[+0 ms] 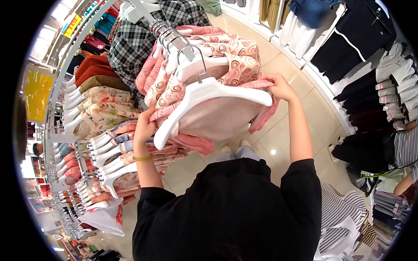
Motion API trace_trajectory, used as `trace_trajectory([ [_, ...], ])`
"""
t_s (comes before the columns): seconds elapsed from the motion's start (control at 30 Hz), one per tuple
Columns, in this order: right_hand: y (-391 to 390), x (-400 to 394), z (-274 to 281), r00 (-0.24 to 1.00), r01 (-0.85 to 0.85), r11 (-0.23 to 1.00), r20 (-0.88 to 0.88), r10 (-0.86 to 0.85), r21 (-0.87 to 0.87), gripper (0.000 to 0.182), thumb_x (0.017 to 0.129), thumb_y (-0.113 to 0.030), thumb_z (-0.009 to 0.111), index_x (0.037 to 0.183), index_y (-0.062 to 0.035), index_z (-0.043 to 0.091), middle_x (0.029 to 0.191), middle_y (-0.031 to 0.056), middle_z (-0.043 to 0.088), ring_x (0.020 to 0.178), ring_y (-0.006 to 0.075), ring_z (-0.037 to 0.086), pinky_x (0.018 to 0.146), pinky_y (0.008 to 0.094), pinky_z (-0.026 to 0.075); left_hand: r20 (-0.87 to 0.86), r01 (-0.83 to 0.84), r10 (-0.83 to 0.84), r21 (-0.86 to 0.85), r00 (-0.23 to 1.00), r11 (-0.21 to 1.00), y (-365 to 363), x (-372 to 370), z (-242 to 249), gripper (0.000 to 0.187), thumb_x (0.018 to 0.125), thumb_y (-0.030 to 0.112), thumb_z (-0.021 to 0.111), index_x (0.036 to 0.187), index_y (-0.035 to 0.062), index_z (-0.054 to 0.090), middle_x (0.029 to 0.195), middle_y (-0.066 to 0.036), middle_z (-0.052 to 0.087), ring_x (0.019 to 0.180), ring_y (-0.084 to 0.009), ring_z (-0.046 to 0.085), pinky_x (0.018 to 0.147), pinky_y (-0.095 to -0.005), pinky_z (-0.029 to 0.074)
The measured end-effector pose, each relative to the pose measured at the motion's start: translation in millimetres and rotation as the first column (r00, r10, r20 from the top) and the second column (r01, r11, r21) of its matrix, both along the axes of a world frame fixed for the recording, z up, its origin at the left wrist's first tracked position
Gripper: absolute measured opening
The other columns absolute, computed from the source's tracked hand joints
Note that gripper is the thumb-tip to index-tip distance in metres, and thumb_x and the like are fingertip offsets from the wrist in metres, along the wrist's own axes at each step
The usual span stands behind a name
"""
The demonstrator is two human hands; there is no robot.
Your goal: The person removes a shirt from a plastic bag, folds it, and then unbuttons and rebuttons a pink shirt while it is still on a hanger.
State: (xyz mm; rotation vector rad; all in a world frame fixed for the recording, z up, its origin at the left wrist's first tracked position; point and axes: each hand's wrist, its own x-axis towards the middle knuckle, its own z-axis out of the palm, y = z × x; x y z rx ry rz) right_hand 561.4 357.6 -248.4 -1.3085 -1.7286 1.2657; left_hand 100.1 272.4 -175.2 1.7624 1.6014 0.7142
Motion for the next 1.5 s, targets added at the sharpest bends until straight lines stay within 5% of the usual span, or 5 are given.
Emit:
trace_trajectory([
  [0.27,-8.2,-7.0,-54.4,0.994,-0.029,0.974,-0.107,0.005,-0.226,0.022,0.079,0.000,0.058,0.099,-0.0015,0.066,0.092,0.0033,0.067,0.085,0.0095,0.060,0.077,0.0252,0.048,0.459,-0.015,0.110,-0.205,0.882,0.979,-12.3,-1.8,-42.4,0.021,0.075,-0.007,0.058,0.094,-0.0028,0.065,0.077,0.000,0.062,0.065,-0.0042,0.052,0.057,-0.0215,0.045],
  [0.63,-38.7,-15.4,-110.2,0.981,0.004,0.848,-0.161,-0.105,-0.530,0.025,0.086,-0.009,0.058,0.107,0.0037,0.062,0.096,0.0092,0.066,0.086,0.0143,0.062,0.077,0.0270,0.050,0.378,-0.190,0.470,-0.582,0.797,0.791,-49.8,-14.0,-130.6,0.060,0.063,-0.016,0.035,0.120,-0.0088,0.050,0.103,-0.013,0.062,0.090,-0.0192,0.061,0.078,-0.0276,0.050],
  [1.27,-95.0,-22.8,-83.7,0.879,0.338,0.858,-0.195,-0.434,-0.387,0.012,0.084,-0.009,0.060,0.091,0.0016,0.062,0.080,0.0027,0.061,0.069,0.0089,0.055,0.061,0.0239,0.045,0.593,-0.024,0.539,-0.659,0.598,0.751,-67.9,14.2,-125.8,0.040,0.068,-0.005,0.049,0.107,-0.0071,0.055,0.099,-0.010,0.063,0.084,-0.0183,0.062,0.072,-0.0285,0.051],
  [1.4,-114.5,-25.9,-90.4,0.752,0.508,0.787,-0.267,-0.603,-0.349,0.007,0.084,-0.006,0.060,0.087,0.0002,0.060,0.077,0.0013,0.059,0.067,0.0078,0.053,0.060,0.0225,0.043,0.107,-0.231,0.291,-0.381,0.951,0.895,-70.9,46.4,-111.3,0.023,0.067,0.002,0.060,0.089,-0.0030,0.059,0.084,-0.015,0.065,0.069,-0.0274,0.062,0.063,-0.0357,0.050],
  [1.5,-128.2,-37.8,-93.9,0.658,0.623,0.729,-0.314,-0.684,-0.283,0.006,0.083,-0.005,0.061,0.084,-0.0007,0.058,0.077,0.0008,0.059,0.068,0.0073,0.051,0.060,0.0222,0.042,-0.246,-0.320,0.295,-0.071,0.924,0.945,-75.3,71.7,-118.4,0.022,0.066,0.011,0.068,0.079,-0.0017,0.056,0.076,-0.024,0.060,0.069,-0.0412,0.059,0.062,-0.0433,0.048],
])
